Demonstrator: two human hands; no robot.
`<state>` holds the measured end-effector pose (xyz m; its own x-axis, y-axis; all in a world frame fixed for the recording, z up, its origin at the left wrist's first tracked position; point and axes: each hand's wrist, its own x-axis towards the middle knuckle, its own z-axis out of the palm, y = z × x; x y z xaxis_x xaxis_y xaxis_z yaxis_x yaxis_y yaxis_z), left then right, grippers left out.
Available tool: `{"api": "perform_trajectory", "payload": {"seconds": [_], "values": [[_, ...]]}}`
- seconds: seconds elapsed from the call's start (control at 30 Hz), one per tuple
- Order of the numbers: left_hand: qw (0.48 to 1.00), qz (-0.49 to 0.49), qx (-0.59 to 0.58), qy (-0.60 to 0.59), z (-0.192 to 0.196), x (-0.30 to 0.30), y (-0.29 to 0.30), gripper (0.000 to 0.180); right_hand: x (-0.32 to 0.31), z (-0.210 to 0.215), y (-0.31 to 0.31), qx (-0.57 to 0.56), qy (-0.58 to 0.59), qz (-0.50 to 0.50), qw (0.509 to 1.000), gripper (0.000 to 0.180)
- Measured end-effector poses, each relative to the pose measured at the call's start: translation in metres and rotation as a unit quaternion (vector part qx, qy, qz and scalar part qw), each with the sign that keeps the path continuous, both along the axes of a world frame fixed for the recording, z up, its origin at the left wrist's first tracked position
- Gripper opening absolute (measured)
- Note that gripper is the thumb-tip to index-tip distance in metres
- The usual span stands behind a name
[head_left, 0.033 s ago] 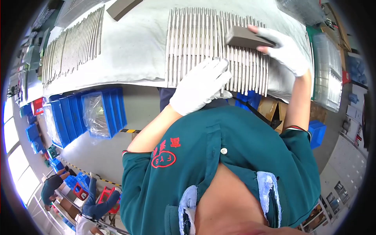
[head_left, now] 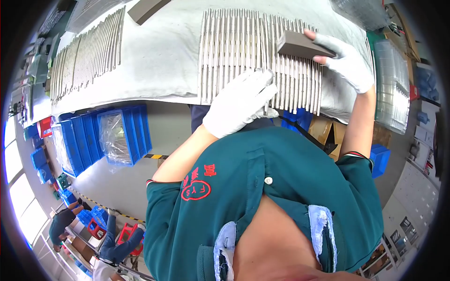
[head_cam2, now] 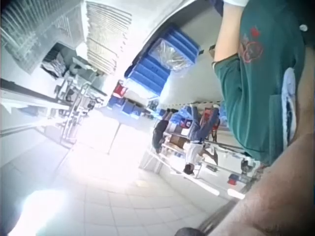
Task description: Arranging thin metal rods into trays on a workbench in a manufacturing setting.
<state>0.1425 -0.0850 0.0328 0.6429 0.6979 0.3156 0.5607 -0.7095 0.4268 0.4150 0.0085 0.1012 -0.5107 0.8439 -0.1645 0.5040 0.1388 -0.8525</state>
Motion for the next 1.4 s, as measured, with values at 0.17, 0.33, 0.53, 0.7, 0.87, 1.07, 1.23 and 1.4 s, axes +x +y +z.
{"api": "perform_trajectory", "payload": {"seconds": [0.17, 0.33, 0.53, 0.7, 0.87, 1.07, 1.23, 1.4], "values": [[1.000, 0.004, -0.026, 0.012, 0.003, -0.001, -0.001, 0.049, -0.040, -0.014, 0.005, -0.001, 0.121, 0.074, 0.990, 0.049], [0.999, -0.001, -0.049, 0.014, 0.005, 0.001, 0.000, 0.049, -0.043, -0.017, 0.012, 0.043, 0.044, 0.073, 0.995, 0.051], [0.999, -0.016, -0.036, 0.004, 0.007, 0.003, 0.002, 0.049, -0.054, -0.023, 0.012, 0.039, 0.105, 0.069, 0.991, 0.056], [1.000, -0.006, -0.015, -0.010, 0.002, 0.001, 0.000, 0.047, -0.024, -0.016, 0.019, 0.011, 0.027, 0.064, 0.998, 0.057], [1.000, -0.006, 0.004, 0.000, 0.007, 0.002, 0.000, 0.045, -0.046, -0.022, 0.011, 0.019, 0.084, 0.084, 0.993, 0.055], [1.000, -0.009, -0.003, 0.020, 0.002, -0.001, -0.001, 0.037, -0.001, -0.010, 0.024, 0.089, 0.003, 0.066, 0.994, 0.054], [0.998, -0.004, 0.024, 0.061, 0.003, -0.001, 0.000, 0.044, -0.052, 0.025, 0.026, 0.176, 0.093, -0.098, 0.975, 0.064], [0.999, -0.007, -0.010, 0.042, 0.012, 0.000, 0.000, 0.065, -0.106, -0.029, 0.100, -0.172, 0.224, -0.025, 0.959, 0.068]]}}
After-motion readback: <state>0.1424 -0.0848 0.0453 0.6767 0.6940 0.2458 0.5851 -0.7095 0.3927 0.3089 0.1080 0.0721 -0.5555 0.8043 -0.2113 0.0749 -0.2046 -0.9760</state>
